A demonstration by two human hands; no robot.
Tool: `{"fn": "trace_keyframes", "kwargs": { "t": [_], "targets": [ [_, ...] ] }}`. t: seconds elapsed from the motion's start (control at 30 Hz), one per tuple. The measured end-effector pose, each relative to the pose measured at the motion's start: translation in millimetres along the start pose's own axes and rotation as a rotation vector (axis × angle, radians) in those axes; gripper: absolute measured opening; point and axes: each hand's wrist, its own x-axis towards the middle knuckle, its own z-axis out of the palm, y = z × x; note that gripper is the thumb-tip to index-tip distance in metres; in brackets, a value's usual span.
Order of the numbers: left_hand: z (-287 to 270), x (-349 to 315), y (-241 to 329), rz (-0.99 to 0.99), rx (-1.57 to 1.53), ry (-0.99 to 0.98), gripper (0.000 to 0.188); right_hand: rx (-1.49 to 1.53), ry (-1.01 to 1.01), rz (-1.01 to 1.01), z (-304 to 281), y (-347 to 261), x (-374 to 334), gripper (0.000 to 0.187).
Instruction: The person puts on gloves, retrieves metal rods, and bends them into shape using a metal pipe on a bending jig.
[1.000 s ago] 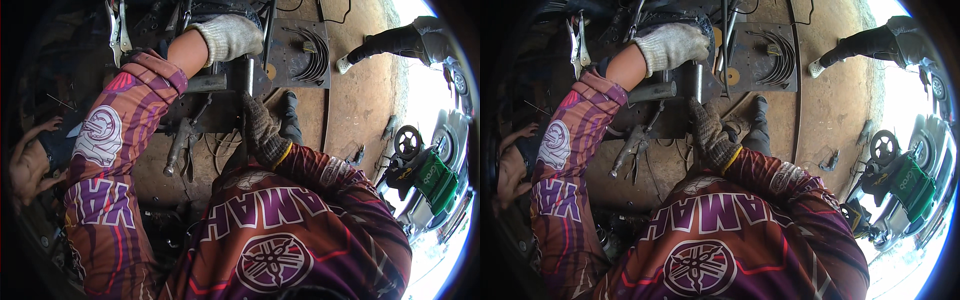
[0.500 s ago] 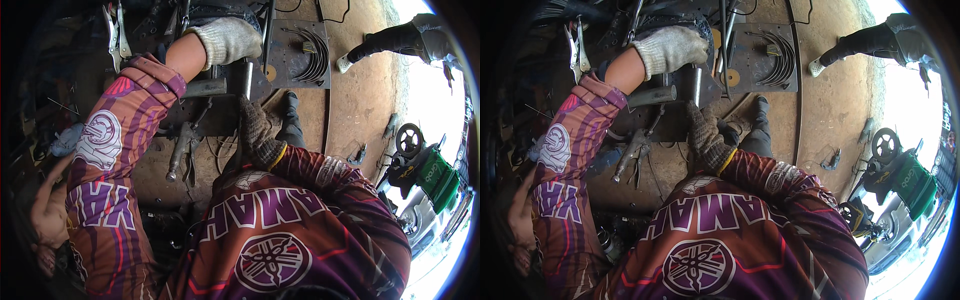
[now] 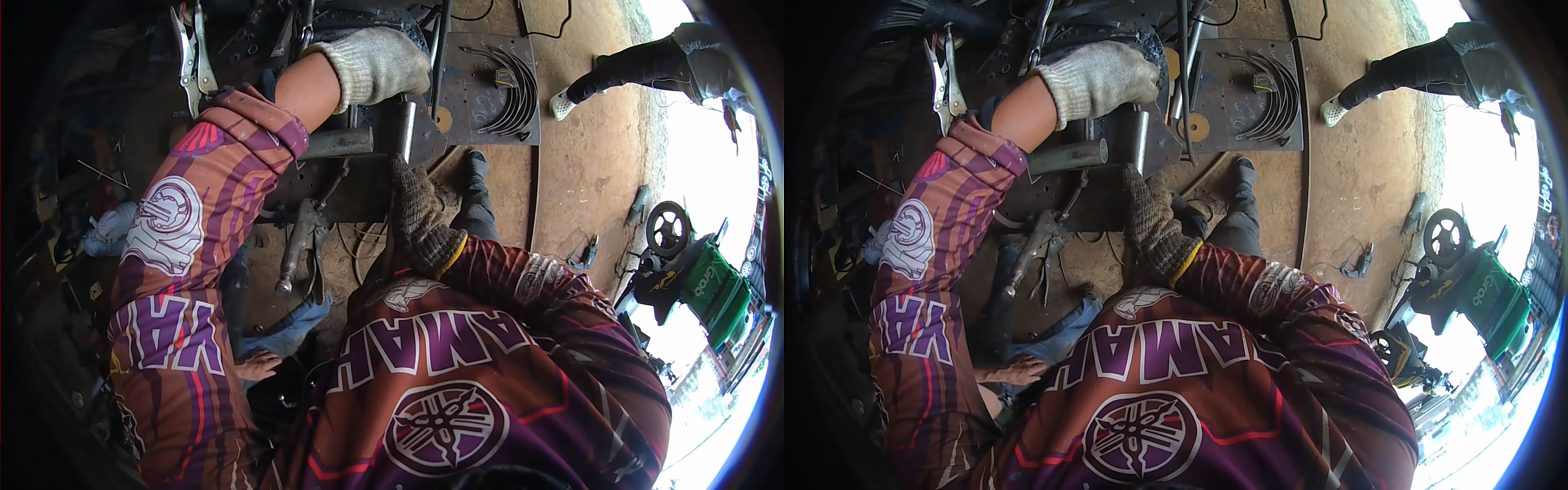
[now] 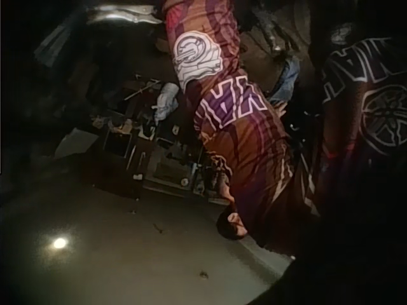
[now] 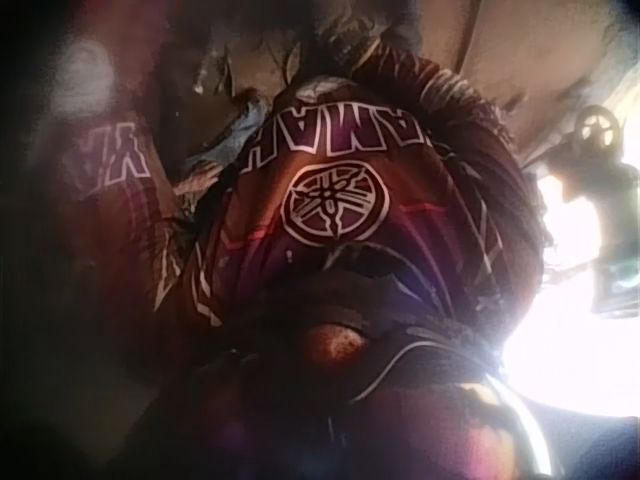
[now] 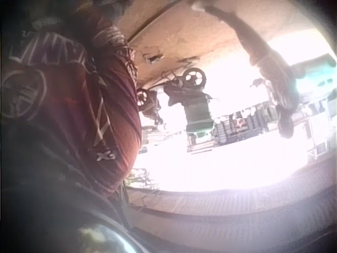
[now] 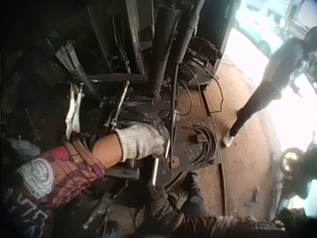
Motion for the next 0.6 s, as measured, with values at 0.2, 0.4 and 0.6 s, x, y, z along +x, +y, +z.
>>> {"fn": "trace_keyframes", "kwargs": {
  "t": [0.2, 0.4, 0.6],
  "targets": [
    [2, 1, 0, -0.002, -0.004, 0.006, 0.014, 0.036, 0.009, -0.051, 2, 6, 4, 0.036],
    [7, -1, -4, 0.063, 0.055, 0.101, 0.012, 0.045, 0.000, -0.064, 5, 5, 6, 0.033],
    [5, -6, -4, 0.054, 0.052, 0.111, 0.012, 0.071, -0.010, -0.084, 12, 4, 8, 0.031]
  ]
}}
